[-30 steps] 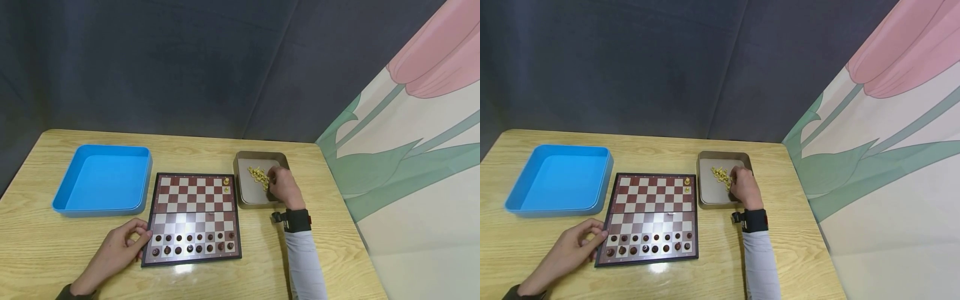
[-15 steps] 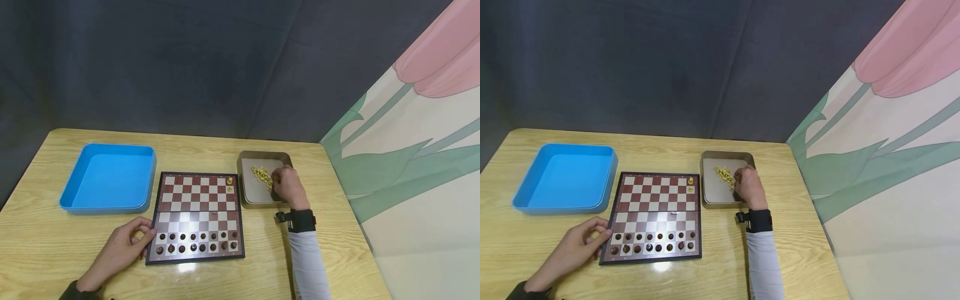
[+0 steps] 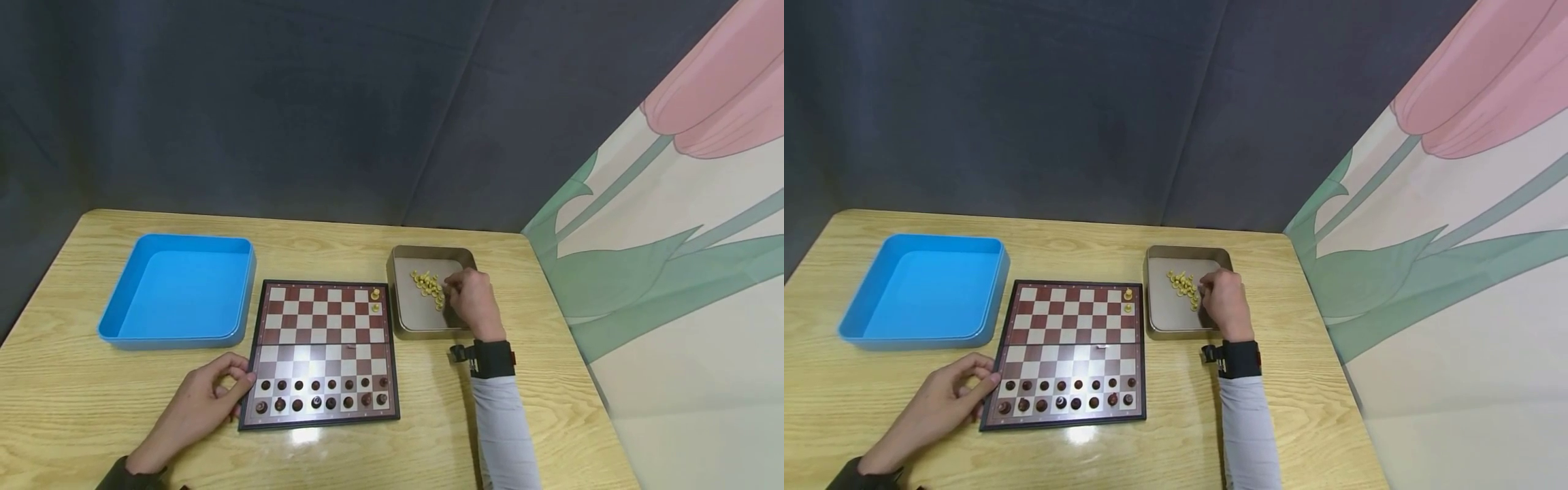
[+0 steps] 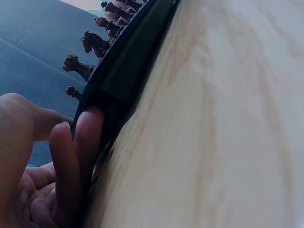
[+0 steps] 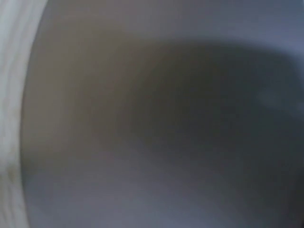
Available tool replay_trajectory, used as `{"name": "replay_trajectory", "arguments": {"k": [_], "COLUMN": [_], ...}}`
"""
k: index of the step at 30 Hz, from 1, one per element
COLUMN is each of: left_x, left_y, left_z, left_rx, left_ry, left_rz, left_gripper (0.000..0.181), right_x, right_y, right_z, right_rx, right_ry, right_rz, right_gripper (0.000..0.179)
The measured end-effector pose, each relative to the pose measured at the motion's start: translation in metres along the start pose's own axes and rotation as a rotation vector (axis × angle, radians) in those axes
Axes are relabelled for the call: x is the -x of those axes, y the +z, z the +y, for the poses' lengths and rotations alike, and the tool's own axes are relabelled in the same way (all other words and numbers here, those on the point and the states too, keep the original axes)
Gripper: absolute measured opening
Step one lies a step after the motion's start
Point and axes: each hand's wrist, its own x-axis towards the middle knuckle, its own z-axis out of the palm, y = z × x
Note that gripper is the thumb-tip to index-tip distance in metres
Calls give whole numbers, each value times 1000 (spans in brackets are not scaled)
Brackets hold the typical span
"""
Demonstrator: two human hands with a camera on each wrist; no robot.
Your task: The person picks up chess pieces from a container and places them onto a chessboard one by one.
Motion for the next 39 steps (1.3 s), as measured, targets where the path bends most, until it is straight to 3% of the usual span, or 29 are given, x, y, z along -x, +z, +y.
{"name": "replay_trajectory", "arguments": {"k": [9, 16, 21, 31, 39], "left_x": [0, -1, 1, 4, 4], "left_y": [-1, 0, -1, -3, -1], "left_z": [1, 1, 1, 2, 2], "left_rx": [-6, 10, 0, 14, 37], "left_ry": [-8, -7, 1, -2, 12], "left_rz": [-10, -18, -9, 4, 0], "left_gripper": [34, 36, 37, 37, 35], "right_x": [-1, 0, 1, -3, -9], "right_y": [-4, -9, -16, -31, -35], "right_z": [1, -1, -8, -49, -89], "right_rx": [2, -30, -37, -90, -168], "right_ry": [-15, 45, 43, -114, -194], "right_rz": [21, -8, 1, 73, -36], "right_gripper": [15, 17, 19, 16, 20]}}
